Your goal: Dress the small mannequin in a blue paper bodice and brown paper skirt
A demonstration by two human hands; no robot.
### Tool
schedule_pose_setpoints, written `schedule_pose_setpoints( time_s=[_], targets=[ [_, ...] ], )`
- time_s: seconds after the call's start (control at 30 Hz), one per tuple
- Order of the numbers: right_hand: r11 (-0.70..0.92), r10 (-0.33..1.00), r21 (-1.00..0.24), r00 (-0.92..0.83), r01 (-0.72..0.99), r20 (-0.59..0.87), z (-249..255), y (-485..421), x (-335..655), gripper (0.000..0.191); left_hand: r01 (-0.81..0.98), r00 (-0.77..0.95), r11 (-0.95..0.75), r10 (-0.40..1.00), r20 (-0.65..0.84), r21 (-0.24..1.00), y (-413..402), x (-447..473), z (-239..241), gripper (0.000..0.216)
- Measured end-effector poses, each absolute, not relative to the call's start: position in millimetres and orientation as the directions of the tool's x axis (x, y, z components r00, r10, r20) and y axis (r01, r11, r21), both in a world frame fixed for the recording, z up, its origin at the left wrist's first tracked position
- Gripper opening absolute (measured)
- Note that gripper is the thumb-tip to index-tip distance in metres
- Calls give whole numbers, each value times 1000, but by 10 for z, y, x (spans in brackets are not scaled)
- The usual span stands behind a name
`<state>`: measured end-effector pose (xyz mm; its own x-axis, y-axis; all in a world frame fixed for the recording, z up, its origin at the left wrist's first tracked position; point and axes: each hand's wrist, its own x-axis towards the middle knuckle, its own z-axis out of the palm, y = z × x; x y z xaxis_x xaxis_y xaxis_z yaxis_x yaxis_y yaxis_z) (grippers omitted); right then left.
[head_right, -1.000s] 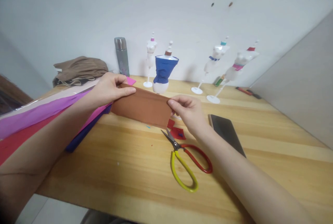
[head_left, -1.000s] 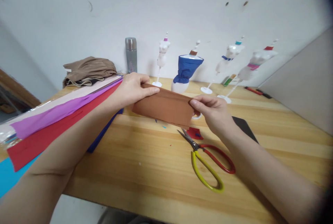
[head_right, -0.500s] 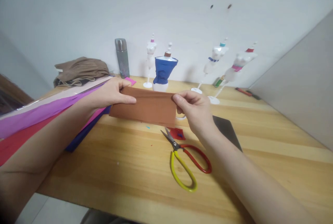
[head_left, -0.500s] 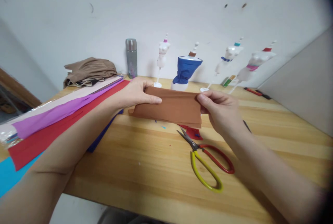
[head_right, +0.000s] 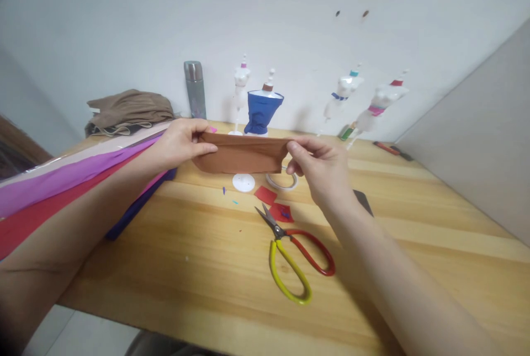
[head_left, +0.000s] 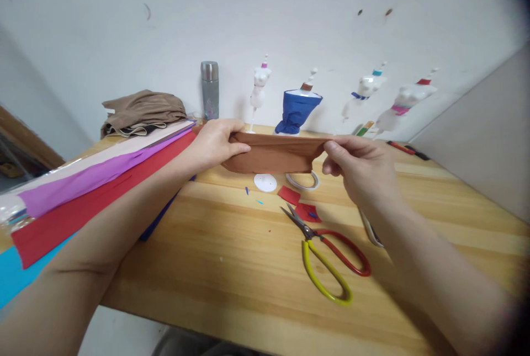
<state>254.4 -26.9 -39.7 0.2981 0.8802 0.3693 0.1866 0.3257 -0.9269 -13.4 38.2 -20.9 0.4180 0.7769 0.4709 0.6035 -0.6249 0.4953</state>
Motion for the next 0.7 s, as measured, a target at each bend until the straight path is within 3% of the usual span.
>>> schedule_pose_setpoints(
  time_s=[0.43, 0.7],
  targets=[
    [332, 908, -942, 257, 39, 331, -500, -207, 2578, 25, 643, 429, -622, 776, 463, 447, 385, -155, -135, 12],
    [267, 939, -963, 215, 39, 269, -481, -221, 2552, 31, 486, 454, -581, 806, 379, 653, 238, -174, -20, 26]
  ],
)
